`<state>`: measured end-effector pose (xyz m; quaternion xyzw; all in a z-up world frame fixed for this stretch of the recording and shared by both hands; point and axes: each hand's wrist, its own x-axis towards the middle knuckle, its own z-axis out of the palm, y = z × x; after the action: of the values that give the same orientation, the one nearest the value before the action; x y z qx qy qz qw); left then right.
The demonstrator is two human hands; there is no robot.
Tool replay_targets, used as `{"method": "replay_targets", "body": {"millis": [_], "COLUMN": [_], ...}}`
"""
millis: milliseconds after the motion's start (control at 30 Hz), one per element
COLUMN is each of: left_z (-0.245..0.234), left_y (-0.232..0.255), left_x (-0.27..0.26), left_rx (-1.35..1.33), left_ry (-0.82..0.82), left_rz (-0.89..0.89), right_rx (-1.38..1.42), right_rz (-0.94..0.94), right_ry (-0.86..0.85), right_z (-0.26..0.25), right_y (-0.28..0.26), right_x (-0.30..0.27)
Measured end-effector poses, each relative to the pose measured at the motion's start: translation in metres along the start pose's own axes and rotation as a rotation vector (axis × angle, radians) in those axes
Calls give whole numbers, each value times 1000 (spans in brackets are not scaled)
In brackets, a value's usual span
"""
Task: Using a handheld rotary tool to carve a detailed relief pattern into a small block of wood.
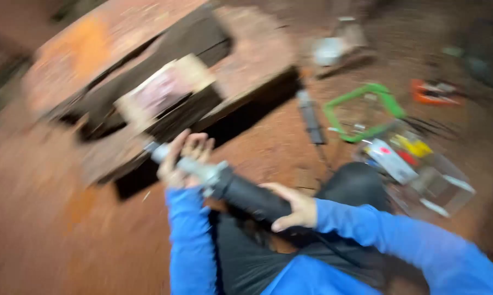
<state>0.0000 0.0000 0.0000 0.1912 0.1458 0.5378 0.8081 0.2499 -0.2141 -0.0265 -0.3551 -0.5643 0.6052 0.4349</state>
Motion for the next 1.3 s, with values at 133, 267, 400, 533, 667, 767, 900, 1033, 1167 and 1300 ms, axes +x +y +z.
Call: {"method": "replay_targets", "body": {"millis": [133,267,400,533,667,767,900,1033,1167,1300], "left_z": [-56,-74,-83,-67,-54,-37,-15,-4,-37,-31], "left_y": [27,40,34,22,6,2,-6,-13,-1,15], "left_x": [31,49,66,70,70,70,77,100,141,150], "left_rx": [-23,34,-53,-65,-57,-66,-17,64,190,442], "left_ry": [3,211,226,215,208,161,207,163,135,381], "left_rz": [7,-46,-147,-179,-231,-226,-155,-119,-37,77], "right_rx": [157,434,90,35,-252,-195,632,576,355,-179], "right_rz": [192,155,243,202,97,130,22,25,89,57], "right_ry": [-54,-174,-91,-51,6,11,-70,-109,-59,55], "right_z": [20,10,5,5,11,5,10,-10,-32,-52], "right_y": [12,9,5,7,9,7,-4,24,29,38], "right_x": [45,54,50,37,18,14,50,90,112,134]}}
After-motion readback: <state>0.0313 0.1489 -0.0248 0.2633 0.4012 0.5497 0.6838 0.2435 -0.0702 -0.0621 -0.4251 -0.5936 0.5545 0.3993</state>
